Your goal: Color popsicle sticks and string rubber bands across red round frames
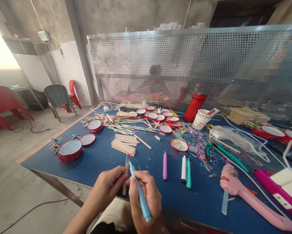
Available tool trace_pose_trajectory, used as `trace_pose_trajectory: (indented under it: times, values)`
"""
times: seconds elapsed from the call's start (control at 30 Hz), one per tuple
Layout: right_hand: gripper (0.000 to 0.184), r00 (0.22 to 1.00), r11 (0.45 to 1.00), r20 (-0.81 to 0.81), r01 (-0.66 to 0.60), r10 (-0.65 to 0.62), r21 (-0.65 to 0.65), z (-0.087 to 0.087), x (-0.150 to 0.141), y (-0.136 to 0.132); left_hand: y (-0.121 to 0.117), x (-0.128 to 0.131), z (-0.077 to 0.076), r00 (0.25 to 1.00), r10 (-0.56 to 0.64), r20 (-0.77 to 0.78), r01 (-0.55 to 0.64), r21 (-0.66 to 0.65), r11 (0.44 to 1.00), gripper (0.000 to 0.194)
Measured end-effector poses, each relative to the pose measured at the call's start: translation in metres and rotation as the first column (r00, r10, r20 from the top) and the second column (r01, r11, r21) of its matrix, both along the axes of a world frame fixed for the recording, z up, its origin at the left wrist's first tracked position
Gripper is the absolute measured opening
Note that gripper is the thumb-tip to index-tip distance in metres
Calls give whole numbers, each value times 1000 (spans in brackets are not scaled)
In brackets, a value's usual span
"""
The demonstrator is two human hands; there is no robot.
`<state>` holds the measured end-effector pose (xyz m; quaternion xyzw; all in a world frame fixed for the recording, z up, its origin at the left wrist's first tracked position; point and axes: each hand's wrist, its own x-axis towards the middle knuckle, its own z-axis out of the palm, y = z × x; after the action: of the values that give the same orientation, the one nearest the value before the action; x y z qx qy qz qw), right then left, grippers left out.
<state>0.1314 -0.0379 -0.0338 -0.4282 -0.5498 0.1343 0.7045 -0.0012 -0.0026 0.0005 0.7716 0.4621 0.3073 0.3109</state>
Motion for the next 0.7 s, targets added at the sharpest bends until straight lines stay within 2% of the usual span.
trace_pose_trajectory:
  times: [0.27, 0.7]
  values:
    - [7, 999, 999, -41, 12, -14, -53, -1, -1, -2, -1, 0, 2, 1000, 7, -22, -7, -9, 1000, 26]
    - [8, 1000, 999, -17, -22, 21, -45, -5, 1, -3, -1, -1, 0, 999, 8, 42, -9, 23, 1000, 27]
